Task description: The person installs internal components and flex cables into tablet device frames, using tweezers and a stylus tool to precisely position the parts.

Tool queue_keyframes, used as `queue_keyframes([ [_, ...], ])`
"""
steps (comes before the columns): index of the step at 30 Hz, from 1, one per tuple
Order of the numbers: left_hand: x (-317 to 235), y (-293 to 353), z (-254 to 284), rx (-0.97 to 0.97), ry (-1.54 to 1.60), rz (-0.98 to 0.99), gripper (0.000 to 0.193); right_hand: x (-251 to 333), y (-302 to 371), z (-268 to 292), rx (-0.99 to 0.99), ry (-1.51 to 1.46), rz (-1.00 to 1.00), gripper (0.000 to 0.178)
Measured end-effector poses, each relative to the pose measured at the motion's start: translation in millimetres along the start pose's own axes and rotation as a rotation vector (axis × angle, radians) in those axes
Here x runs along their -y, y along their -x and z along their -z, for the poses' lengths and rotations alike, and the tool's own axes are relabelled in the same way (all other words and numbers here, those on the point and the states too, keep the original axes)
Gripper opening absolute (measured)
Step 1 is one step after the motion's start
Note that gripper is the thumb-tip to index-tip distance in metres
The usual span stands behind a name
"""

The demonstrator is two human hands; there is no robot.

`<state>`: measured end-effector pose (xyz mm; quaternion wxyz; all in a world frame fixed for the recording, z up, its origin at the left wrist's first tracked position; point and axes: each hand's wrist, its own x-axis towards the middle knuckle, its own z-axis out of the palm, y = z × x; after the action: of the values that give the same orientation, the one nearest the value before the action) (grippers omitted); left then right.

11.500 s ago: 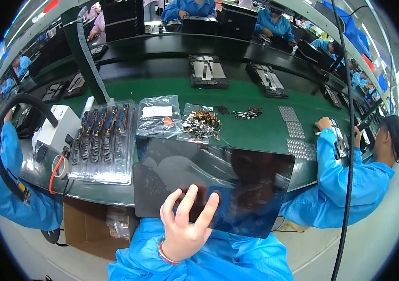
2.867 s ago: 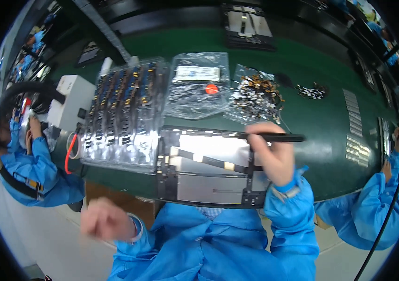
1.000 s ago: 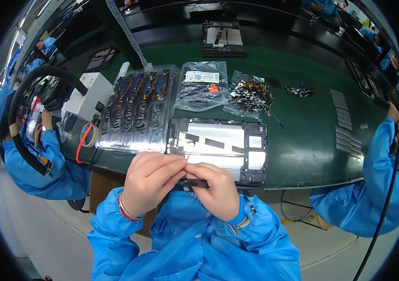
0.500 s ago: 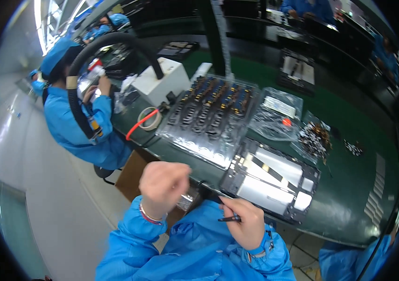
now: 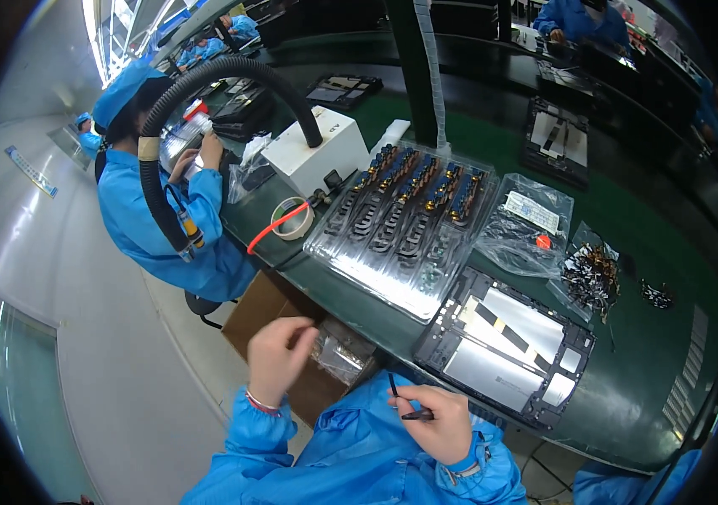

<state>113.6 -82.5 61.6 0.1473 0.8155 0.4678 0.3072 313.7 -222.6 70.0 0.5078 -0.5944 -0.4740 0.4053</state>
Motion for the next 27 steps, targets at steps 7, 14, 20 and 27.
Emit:
queue_keyframes([
  [7,-62.5,4.5,-20.1,0.116,0.455,-0.371,0.034,4.2,10.3,0.6,-0.041,-0.006,-0.019,0.014],
  [14,-83.6,6.7,-13.6,0.128,0.359,-0.582,0.029,6.8,11.8,7.4,-0.252,-0.161,0.098,0.016],
  [20,-93.2,12.3,-16.7,0.126,0.399,-0.622,0.029,-0.7,14.6,5.4,-0.362,-0.023,0.225,0.015],
  [27,-104.8,24.3,-28.0,-0.052,0.556,-0.508,0.025,-7.4,22.1,-6.0,-0.560,0.081,0.521,0.012],
])
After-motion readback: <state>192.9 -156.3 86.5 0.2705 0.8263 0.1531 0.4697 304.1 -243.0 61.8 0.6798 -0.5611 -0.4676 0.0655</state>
